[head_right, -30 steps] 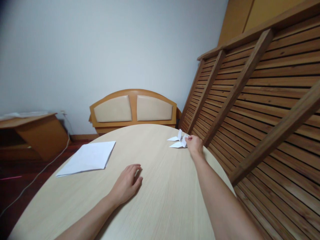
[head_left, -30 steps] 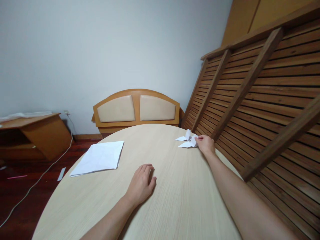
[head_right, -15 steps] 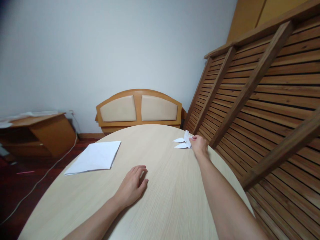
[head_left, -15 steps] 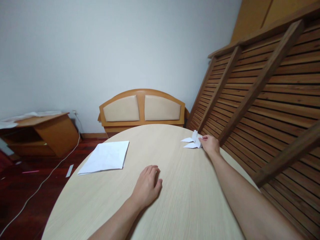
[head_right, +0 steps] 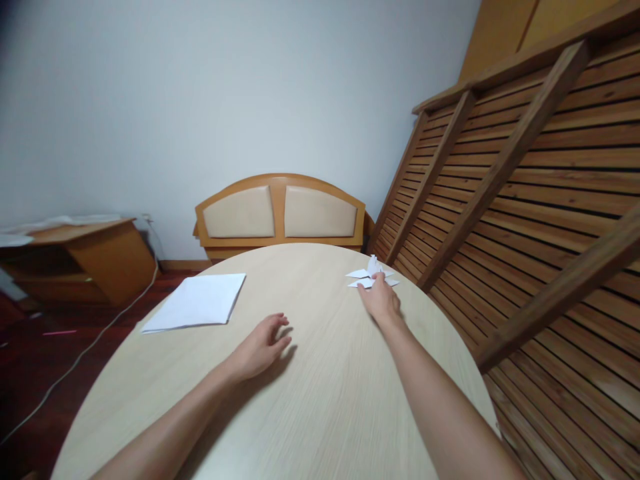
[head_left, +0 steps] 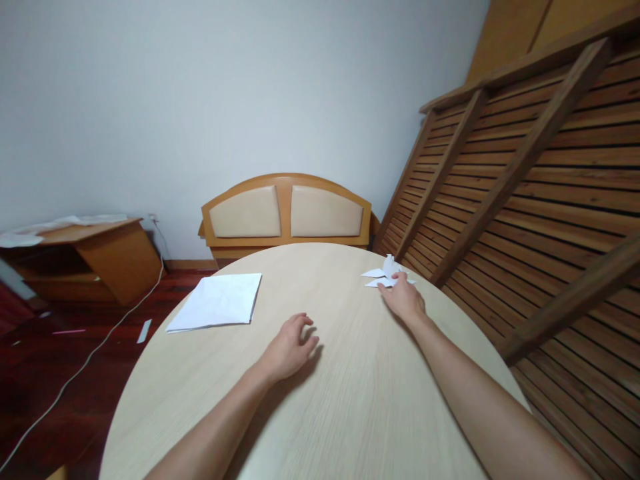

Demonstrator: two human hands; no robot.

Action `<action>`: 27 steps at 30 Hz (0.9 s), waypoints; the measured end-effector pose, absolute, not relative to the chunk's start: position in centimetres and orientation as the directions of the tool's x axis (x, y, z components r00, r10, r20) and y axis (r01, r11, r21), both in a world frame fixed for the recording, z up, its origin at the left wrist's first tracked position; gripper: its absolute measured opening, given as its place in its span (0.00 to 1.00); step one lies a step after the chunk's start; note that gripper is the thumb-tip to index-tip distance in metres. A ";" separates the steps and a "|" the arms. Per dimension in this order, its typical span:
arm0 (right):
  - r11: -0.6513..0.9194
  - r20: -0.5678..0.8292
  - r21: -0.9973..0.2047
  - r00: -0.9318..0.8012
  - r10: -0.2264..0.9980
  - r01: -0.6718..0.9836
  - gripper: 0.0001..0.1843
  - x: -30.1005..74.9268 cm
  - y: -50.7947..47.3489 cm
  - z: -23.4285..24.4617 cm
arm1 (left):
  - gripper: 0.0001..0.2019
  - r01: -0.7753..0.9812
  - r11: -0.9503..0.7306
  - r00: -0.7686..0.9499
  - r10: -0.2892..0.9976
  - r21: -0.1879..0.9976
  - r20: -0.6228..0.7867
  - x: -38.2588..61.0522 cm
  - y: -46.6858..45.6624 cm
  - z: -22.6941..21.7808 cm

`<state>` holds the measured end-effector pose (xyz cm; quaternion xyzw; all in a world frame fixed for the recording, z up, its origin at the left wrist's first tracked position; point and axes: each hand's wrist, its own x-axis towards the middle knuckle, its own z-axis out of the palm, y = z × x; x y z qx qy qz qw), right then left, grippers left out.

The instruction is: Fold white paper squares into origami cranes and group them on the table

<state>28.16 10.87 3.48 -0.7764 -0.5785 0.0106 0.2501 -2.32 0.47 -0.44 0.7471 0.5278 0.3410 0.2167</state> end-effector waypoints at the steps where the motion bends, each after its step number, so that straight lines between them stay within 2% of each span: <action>1: -0.145 0.277 -0.374 0.260 0.925 0.916 0.25 27.1 10.1 3.3 | 0.16 0.674 -0.324 0.175 0.943 0.663 0.283 -3.4 0.8 0.0; 4: 0.035 0.303 -0.327 0.070 0.950 0.944 0.22 23.9 7.9 2.3 | 0.19 0.844 -0.222 0.031 0.929 0.488 0.369 -7.5 2.0 1.1; 6: 0.142 0.312 -0.328 -0.035 0.949 0.934 0.23 22.2 6.7 1.2 | 0.23 0.936 -0.095 -0.059 0.907 0.339 0.418 -10.3 2.8 1.3; 9: 0.246 0.321 -0.323 -0.138 0.937 0.914 0.24 20.5 5.7 -0.3 | 0.27 0.964 0.081 -0.179 0.902 0.252 0.392 -13.0 3.8 0.6; 12: 0.309 0.347 -0.334 -0.189 0.919 0.890 0.22 20.2 5.5 -1.2 | 0.29 0.958 0.134 -0.226 0.900 0.255 0.374 -13.9 4.6 -0.6; 17: 0.389 0.347 -0.379 -0.261 0.901 0.839 0.18 21.1 5.8 -1.6 | 0.25 0.920 0.119 -0.251 0.911 0.373 0.328 -14.3 5.3 -1.3; 21: 0.418 0.343 -0.380 -0.294 0.892 0.825 0.18 21.5 5.7 -1.9 | 0.23 0.901 0.150 -0.291 0.905 0.407 0.310 -14.4 5.3 -0.9; 27: 0.446 0.320 -0.365 -0.340 0.885 0.817 0.19 21.5 4.9 -1.8 | 0.11 0.865 0.266 -0.394 0.885 0.425 0.247 -14.0 4.8 0.1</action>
